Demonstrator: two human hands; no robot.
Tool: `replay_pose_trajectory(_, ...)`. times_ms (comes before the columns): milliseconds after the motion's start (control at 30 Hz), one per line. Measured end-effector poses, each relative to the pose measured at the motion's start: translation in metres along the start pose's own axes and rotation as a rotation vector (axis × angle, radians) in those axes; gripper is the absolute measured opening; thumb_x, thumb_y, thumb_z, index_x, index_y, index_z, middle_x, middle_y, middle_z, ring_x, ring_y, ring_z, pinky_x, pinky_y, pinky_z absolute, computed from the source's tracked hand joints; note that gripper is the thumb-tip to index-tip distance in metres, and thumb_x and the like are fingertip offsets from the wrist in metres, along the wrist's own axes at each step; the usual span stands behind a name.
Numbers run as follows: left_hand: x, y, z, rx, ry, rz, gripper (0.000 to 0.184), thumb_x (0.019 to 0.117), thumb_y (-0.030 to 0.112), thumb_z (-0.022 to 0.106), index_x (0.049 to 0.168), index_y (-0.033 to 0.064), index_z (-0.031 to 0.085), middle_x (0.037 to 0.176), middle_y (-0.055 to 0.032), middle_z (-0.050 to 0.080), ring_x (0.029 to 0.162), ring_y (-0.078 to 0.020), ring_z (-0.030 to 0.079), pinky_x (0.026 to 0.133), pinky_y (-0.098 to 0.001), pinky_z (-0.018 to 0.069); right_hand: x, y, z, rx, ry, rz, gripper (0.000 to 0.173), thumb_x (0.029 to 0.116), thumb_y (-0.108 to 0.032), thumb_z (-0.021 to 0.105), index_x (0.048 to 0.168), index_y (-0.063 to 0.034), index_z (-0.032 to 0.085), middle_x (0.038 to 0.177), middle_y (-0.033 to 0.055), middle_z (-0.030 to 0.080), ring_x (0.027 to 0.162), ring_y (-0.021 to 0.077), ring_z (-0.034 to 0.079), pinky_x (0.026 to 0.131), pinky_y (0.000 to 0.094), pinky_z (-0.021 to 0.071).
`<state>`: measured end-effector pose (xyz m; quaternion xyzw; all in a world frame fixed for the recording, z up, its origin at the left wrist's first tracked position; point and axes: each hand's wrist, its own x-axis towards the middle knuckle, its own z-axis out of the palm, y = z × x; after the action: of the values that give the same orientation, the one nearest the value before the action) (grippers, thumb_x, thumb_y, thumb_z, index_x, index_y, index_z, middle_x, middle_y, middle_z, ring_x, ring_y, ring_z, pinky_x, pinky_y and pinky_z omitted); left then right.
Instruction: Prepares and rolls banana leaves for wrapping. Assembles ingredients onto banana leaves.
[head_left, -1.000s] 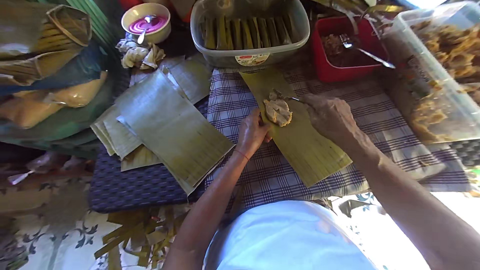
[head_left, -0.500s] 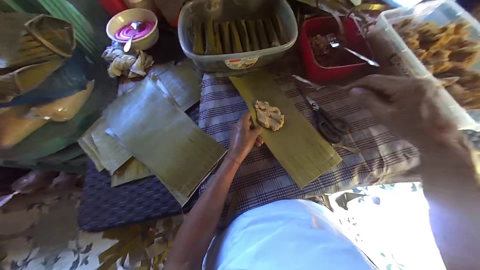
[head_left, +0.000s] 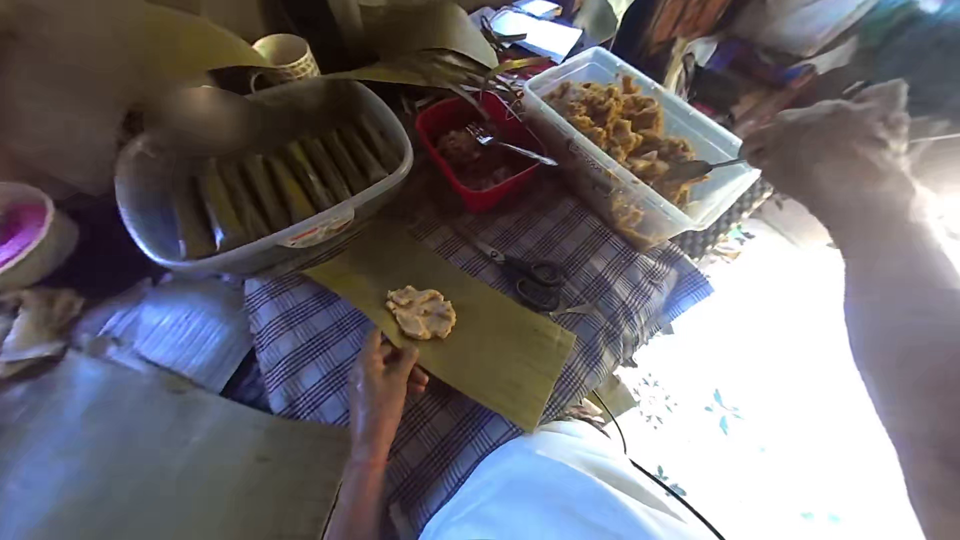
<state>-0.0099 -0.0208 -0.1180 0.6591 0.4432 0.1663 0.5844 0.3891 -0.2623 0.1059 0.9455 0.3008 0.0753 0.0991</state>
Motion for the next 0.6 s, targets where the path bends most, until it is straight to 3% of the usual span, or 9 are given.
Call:
replay_pose_trajectory(67,-0.002,0.0,0.0,-0.025,-0.001,0.01,0.058,0.0971,0.007,0.065,0.151,0.0116,0.044,0.093,-0.0131,0.072,0.061,-0.0236,0.071,0.051,-0.0376,0.0627,0.002,-0.001,0.004,-0.025,-0.034,-0.023,0.015,0.0961,-0.002,0.064,0.101,-0.0065,0.077,0.102,0.0269,0.072,0.105,0.0534,0.063,0.104,0.0747,0.0295)
replay_pose_trajectory(200,-0.004,0.003,-0.001,-0.035,0.002,0.021,0.056,0.0963,0.006,0.065,0.149,0.0106,0.046,0.092,-0.0119,0.072,0.06,-0.0216,0.071,0.05,-0.0356,0.0618,0.009,-0.001,0.013,-0.081,-0.06,-0.149,0.018,0.0947,0.003,0.062,0.098,-0.0053,0.077,0.101,0.0235,0.072,0.112,0.0505,0.06,0.106,0.0734,0.0277)
replay_pose_trajectory(333,-0.003,0.0,-0.002,-0.055,-0.01,0.024,0.053,0.0965,0.007,0.066,0.147,0.0101,0.048,0.093,-0.0119,0.072,0.06,-0.0227,0.071,0.049,-0.0356,0.0617,0.022,0.004,0.03,-0.025,-0.13,-0.437,0.016,0.0932,0.005,0.063,0.086,-0.0031,0.076,0.088,0.02,0.07,0.099,0.0461,0.062,0.097,0.0677,0.035)
replay_pose_trajectory(433,-0.003,-0.001,-0.003,-0.074,-0.009,0.02,0.055,0.0959,0.007,0.066,0.147,0.0103,0.048,0.094,-0.0127,0.072,0.061,-0.0233,0.071,0.049,-0.0359,0.0617,0.028,0.006,0.031,0.031,-0.21,-0.51,0.016,0.094,0.001,0.066,0.085,-0.0058,0.077,0.085,0.0162,0.07,0.094,0.0424,0.063,0.094,0.0661,0.0369)
replay_pose_trajectory(533,-0.002,-0.003,-0.003,-0.088,-0.017,0.014,0.054,0.096,0.007,0.066,0.147,0.0102,0.047,0.093,-0.013,0.072,0.06,-0.0245,0.071,0.049,-0.037,0.0615,0.023,0.003,0.016,0.04,-0.233,-0.517,0.014,0.0938,0.003,0.066,0.086,-0.002,0.076,0.089,0.0194,0.07,0.095,0.0432,0.063,0.094,0.0664,0.0367)
replay_pose_trajectory(600,-0.002,-0.002,-0.004,-0.097,-0.02,0.003,0.053,0.0963,0.008,0.065,0.146,0.0095,0.048,0.091,-0.0132,0.072,0.06,-0.0252,0.071,0.048,-0.0373,0.0614,0.015,-0.028,-0.025,-0.105,-0.438,-0.306,0.014,0.0999,0.003,0.06,0.102,0.0044,0.074,0.108,0.0242,0.069,0.114,0.0436,0.06,0.106,0.062,0.0348)
